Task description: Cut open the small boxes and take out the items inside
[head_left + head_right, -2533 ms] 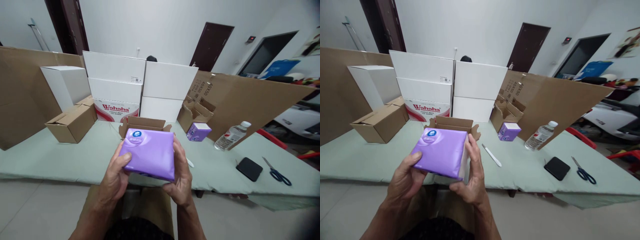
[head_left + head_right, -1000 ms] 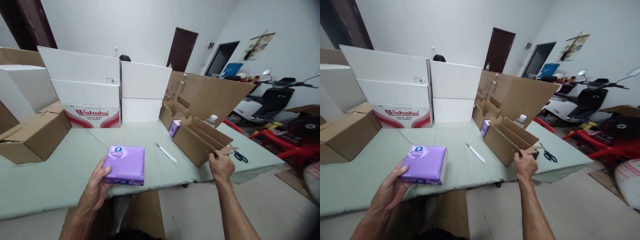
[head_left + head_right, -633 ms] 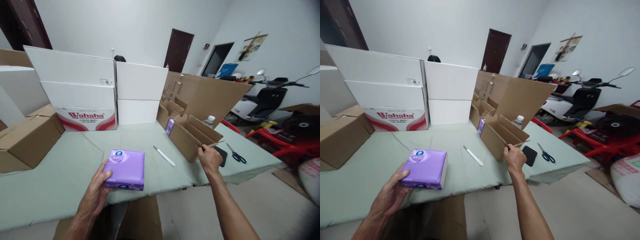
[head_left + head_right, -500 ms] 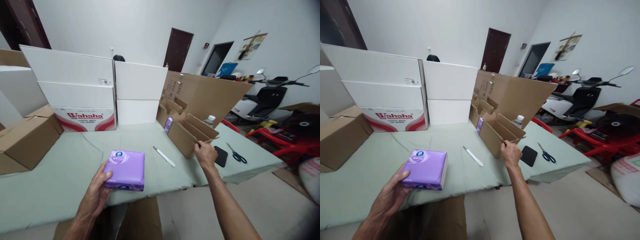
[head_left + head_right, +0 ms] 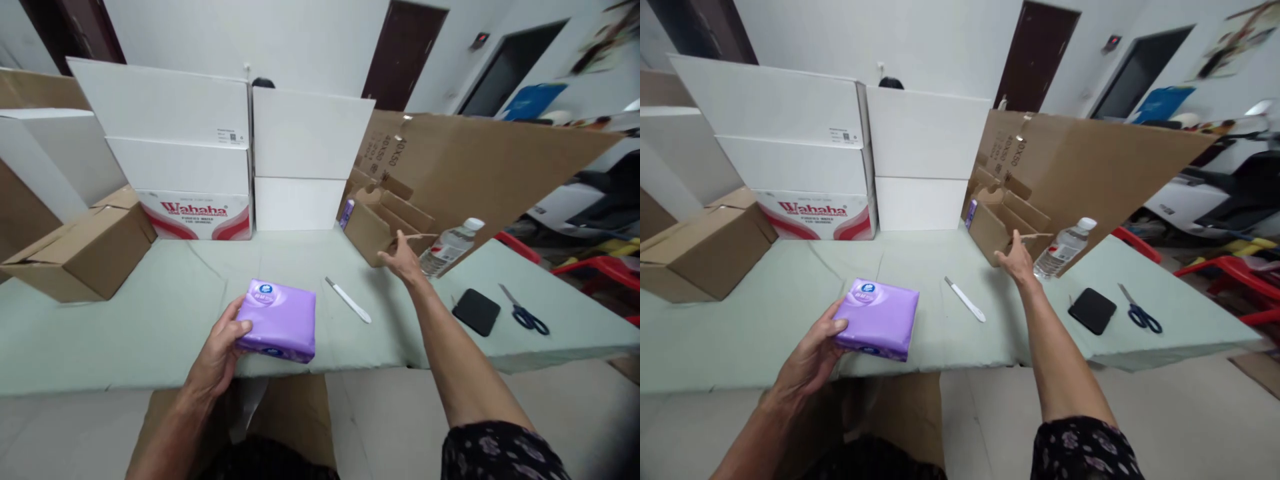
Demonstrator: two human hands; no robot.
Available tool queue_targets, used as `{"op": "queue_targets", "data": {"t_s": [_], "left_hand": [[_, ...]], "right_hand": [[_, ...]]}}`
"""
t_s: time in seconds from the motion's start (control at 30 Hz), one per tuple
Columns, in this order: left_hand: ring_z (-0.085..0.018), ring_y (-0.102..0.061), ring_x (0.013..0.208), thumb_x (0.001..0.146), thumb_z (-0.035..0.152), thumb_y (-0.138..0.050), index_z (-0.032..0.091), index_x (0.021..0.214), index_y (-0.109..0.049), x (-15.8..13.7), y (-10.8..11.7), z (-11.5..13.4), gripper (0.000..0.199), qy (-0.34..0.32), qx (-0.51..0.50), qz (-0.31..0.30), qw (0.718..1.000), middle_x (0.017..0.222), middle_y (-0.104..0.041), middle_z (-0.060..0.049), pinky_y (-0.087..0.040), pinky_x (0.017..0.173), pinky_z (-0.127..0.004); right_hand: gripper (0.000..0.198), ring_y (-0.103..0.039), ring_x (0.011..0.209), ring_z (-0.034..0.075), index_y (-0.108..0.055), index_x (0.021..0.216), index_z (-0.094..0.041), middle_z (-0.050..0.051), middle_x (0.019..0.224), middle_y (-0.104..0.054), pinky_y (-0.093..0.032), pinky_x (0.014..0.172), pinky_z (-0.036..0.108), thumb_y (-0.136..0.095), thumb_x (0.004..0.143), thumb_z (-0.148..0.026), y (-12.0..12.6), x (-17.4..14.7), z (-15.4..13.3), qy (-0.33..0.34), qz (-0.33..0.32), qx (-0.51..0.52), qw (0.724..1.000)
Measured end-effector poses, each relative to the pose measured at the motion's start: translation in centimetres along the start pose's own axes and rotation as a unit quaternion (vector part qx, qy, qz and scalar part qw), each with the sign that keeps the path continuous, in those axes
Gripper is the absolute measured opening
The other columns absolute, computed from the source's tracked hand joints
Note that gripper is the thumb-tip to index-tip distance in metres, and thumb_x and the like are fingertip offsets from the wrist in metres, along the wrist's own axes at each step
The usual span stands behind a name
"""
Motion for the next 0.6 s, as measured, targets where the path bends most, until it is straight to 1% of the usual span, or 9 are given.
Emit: {"op": "queue_targets", "data": {"t_s": [0.1,0.17,0.2,0.3,0.37,0.4,0.43,0.5,0.6], "left_hand": [[-0.026,-0.068,0.100,0.071,0.042,-0.080,0.015,0.143,-0.056,0.0,-0.4,-0.1,0.081,-0.004,0.027,-0.027,0.999,0.127,-0.072,-0.011,-0.052,0.074,-0.029],[-0.028,-0.066,0.108,0.073,0.042,-0.079,0.016,0.142,-0.057,0.1,-0.7,-0.5,0.077,-0.009,0.053,-0.042,0.998,0.130,-0.071,-0.011,-0.052,0.082,-0.030],[-0.029,-0.065,0.114,0.074,0.042,-0.078,0.016,0.142,-0.057,0.1,-1.0,-0.7,0.075,-0.017,0.070,-0.050,0.996,0.131,-0.071,-0.011,-0.051,0.086,-0.031],[-0.033,-0.063,0.123,0.077,0.042,-0.077,0.016,0.143,-0.056,-0.1,-2.6,-1.5,0.074,-0.032,0.125,-0.105,0.986,0.134,-0.070,-0.012,-0.050,0.098,-0.037],[-0.035,-0.064,0.120,0.078,0.045,-0.076,0.017,0.145,-0.055,-0.3,-3.7,-2.2,0.076,-0.026,0.171,-0.150,0.973,0.133,-0.070,-0.013,-0.050,0.100,-0.041],[-0.036,-0.064,0.120,0.078,0.048,-0.076,0.017,0.145,-0.055,-0.3,-4.1,-2.6,0.077,-0.025,0.194,-0.165,0.967,0.134,-0.070,-0.014,-0.050,0.101,-0.043],[-0.037,-0.064,0.122,0.079,0.051,-0.076,0.017,0.145,-0.055,-0.1,-4.3,-2.9,0.077,-0.029,0.212,-0.172,0.961,0.137,-0.068,-0.014,-0.050,0.102,-0.044],[-0.038,-0.059,0.130,0.084,0.058,-0.068,0.017,0.147,-0.054,0.7,-4.1,-3.6,0.076,-0.056,0.237,-0.166,0.956,0.145,-0.063,-0.016,-0.048,0.108,-0.047],[-0.037,-0.050,0.142,0.093,0.057,-0.055,0.017,0.149,-0.053,2.8,-2.7,-5.5,0.069,-0.131,0.315,-0.107,0.934,0.154,-0.054,-0.017,-0.042,0.116,-0.054]], "right_hand": [[0.106,-0.054,0.137,0.040,-0.017,0.167,-0.008,0.025,0.155,-0.051,-0.045,0.111,0.055,-0.069,0.081,-0.043,0.7,-2.4,-0.6,0.006,0.020,0.100,0.995],[0.100,-0.058,0.133,0.040,-0.026,0.165,-0.014,0.023,0.149,-0.057,-0.046,0.109,0.058,-0.068,0.083,-0.052,0.9,-5.8,-2.1,0.025,-0.018,0.186,0.982],[0.090,-0.059,0.132,0.039,-0.038,0.160,-0.017,0.021,0.145,-0.061,-0.048,0.108,0.057,-0.067,0.084,-0.057,0.6,-7.9,-3.6,0.058,-0.085,0.238,0.966],[0.079,-0.056,0.135,0.035,-0.060,0.145,-0.023,0.015,0.149,-0.060,-0.045,0.113,0.051,-0.072,0.081,-0.067,-1.0,-15.9,-9.4,0.175,-0.357,0.341,0.852],[0.087,-0.061,0.129,0.032,-0.057,0.147,-0.022,0.014,0.145,-0.063,-0.049,0.108,0.045,-0.078,0.076,-0.068,-1.6,-20.4,-12.1,0.197,-0.494,0.405,0.743],[0.093,-0.065,0.121,0.030,-0.056,0.149,-0.021,0.013,0.139,-0.067,-0.053,0.102,0.043,-0.081,0.073,-0.068,-1.9,-21.9,-12.8,0.190,-0.537,0.441,0.694],[0.097,-0.068,0.115,0.029,-0.054,0.149,-0.020,0.013,0.136,-0.069,-0.055,0.097,0.040,-0.085,0.069,-0.066,-2.2,-22.7,-12.9,0.178,-0.557,0.467,0.663],[0.103,-0.069,0.109,0.026,-0.054,0.148,-0.018,0.012,0.131,-0.071,-0.056,0.091,0.036,-0.092,0.062,-0.060,-2.8,-22.5,-11.5,0.142,-0.539,0.515,0.651],[0.100,-0.070,0.107,0.028,-0.061,0.137,-0.018,0.011,0.124,-0.074,-0.057,0.091,0.037,-0.096,0.052,-0.057,-3.6,-19.2,-5.7,0.053,-0.408,0.565,0.715]]}}
Point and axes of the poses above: each hand's wrist, its own x-axis towards the middle knuckle, its own y-axis out of the back of the hand, z = x × y, the point moved 6 cm from there along x, towards the middle knuckle
